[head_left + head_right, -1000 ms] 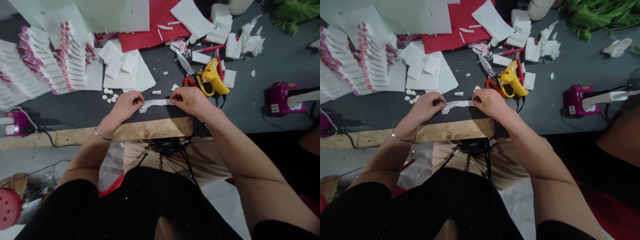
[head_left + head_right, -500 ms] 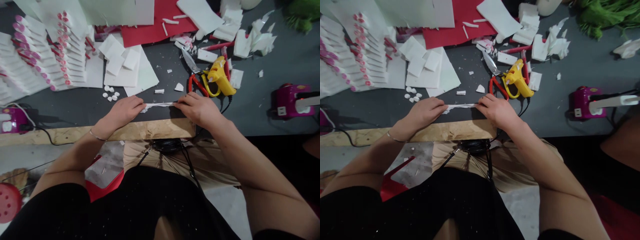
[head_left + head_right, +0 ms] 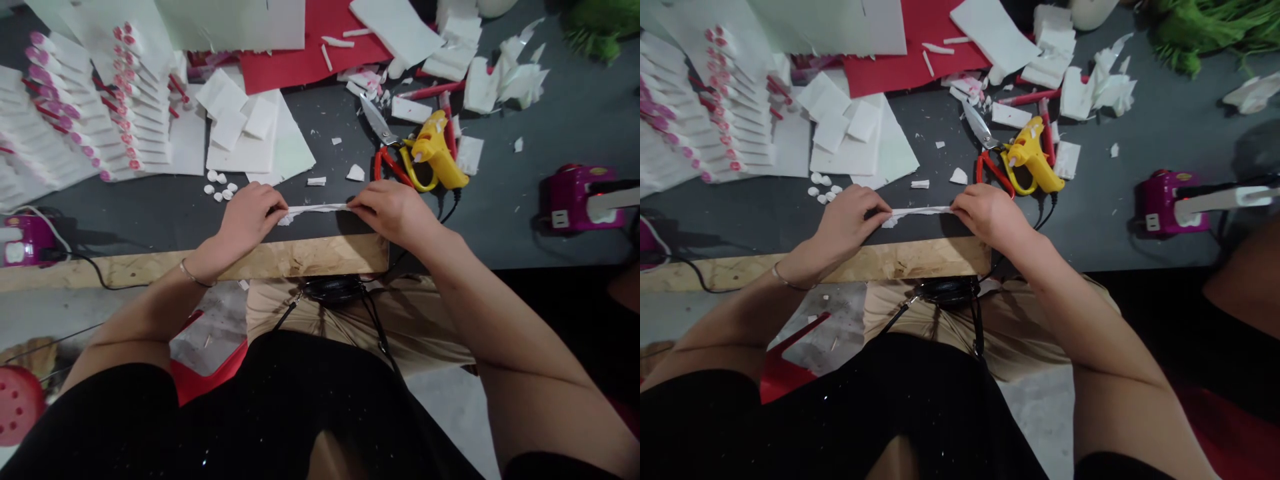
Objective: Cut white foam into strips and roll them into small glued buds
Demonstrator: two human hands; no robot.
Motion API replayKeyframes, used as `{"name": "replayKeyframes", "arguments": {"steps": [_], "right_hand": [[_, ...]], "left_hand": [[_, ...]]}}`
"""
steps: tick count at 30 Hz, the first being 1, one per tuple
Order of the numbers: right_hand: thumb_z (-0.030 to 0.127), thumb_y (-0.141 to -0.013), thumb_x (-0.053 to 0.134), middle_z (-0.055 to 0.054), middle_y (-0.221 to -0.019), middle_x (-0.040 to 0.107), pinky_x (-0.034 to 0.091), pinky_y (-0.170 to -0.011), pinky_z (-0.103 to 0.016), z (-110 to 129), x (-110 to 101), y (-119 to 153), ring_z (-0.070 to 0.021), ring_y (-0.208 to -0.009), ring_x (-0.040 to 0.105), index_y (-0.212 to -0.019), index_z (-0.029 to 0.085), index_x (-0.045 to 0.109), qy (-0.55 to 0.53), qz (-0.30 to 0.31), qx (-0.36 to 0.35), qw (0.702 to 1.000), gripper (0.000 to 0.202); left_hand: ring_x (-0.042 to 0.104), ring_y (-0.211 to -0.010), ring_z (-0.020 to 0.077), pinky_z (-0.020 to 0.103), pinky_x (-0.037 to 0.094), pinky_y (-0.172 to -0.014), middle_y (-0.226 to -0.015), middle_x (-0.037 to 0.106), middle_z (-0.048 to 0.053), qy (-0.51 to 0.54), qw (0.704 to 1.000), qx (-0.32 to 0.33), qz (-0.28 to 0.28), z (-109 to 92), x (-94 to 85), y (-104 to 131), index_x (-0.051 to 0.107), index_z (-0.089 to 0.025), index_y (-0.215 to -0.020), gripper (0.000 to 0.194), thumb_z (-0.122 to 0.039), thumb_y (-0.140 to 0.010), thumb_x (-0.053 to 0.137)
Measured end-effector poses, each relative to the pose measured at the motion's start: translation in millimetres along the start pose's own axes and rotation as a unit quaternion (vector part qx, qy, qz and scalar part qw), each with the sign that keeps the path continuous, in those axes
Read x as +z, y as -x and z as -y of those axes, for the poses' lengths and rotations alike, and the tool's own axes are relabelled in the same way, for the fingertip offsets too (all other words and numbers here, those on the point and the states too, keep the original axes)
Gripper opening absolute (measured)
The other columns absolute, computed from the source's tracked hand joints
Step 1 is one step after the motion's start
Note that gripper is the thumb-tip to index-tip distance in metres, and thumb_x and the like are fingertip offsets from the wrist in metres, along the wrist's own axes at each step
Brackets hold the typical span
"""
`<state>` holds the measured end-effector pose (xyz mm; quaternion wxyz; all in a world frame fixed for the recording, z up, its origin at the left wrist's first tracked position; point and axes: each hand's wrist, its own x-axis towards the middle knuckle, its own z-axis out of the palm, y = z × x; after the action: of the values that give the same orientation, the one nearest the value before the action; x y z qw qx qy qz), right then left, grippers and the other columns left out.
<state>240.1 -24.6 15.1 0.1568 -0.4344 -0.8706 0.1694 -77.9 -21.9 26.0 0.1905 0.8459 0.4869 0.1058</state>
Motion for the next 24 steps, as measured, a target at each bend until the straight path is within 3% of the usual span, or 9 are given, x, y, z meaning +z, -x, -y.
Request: {"name": "replayKeyframes", "arguments": {"steps": [3,6,10,14,18,24], "right_hand": [[0.015,-0.096,0.067,-0.010,-0.093,0.075,0.053,-0.077,-0.036,3,-2,-4,-0.0252,-0.086,0.069,-0.100,0.019,0.078,-0.019,0.014,0.063,0.998,0.012],[0.011,-0.090,0.071,-0.010,-0.099,0.073,0.052,-0.078,-0.035,5,-5,-7,-0.0236,-0.084,0.067,-0.104,0.017,0.076,-0.037,0.019,0.093,0.995,0.016],[0.010,-0.088,0.071,-0.010,-0.099,0.070,0.049,-0.079,-0.034,4,-8,-12,-0.0204,-0.079,0.062,-0.090,0.017,0.072,-0.066,0.031,0.088,0.993,0.008],[0.005,-0.086,0.066,-0.006,-0.087,0.066,0.045,-0.073,-0.031,5,-7,-13,-0.0187,-0.074,0.058,-0.086,0.019,0.066,-0.076,0.042,0.063,0.994,0.014],[0.004,-0.093,0.058,-0.010,-0.093,0.068,0.045,-0.073,-0.032,11,0,-7,-0.0220,-0.081,0.060,-0.095,0.017,0.070,0.002,0.023,0.021,1.000,0.018],[0.003,-0.102,0.050,-0.015,-0.096,0.071,0.047,-0.077,-0.037,26,3,1,-0.0282,-0.091,0.063,-0.091,0.013,0.073,0.168,0.031,-0.047,0.984,0.027]], "left_hand": [[0.065,-0.107,0.0291,0.041,0.052,-0.091,-0.106,0.076,0.010,0.020,0.999,-0.029,0.013,1,-4.1,-5,0.075,-0.023,-0.101,0.012,-0.034,-0.099,0.069],[0.064,-0.108,0.0285,0.041,0.052,-0.095,-0.107,0.074,0.011,0.016,0.999,-0.025,0.038,0,-7.5,-10,0.074,-0.020,-0.100,0.012,-0.030,-0.099,0.067],[0.064,-0.102,0.0269,0.040,0.052,-0.092,-0.102,0.072,0.012,-0.006,0.998,0.010,0.057,-2,-6.7,-11,0.071,-0.019,-0.094,0.013,-0.024,-0.100,0.060],[0.065,-0.100,0.0269,0.038,0.053,-0.087,-0.102,0.073,0.014,-0.064,0.995,0.072,0.020,-1,1.8,-2,0.070,-0.018,-0.100,0.020,-0.021,-0.105,0.051],[0.066,-0.101,0.0263,0.037,0.054,-0.085,-0.106,0.075,0.014,-0.116,0.985,0.127,-0.020,5,9.5,8,0.072,-0.016,-0.112,0.031,-0.025,-0.111,0.042],[0.068,-0.104,0.0265,0.039,0.056,-0.089,-0.111,0.076,0.016,-0.114,0.979,0.168,-0.008,8,8.7,18,0.075,-0.014,-0.119,0.038,-0.016,-0.109,0.038]]}}
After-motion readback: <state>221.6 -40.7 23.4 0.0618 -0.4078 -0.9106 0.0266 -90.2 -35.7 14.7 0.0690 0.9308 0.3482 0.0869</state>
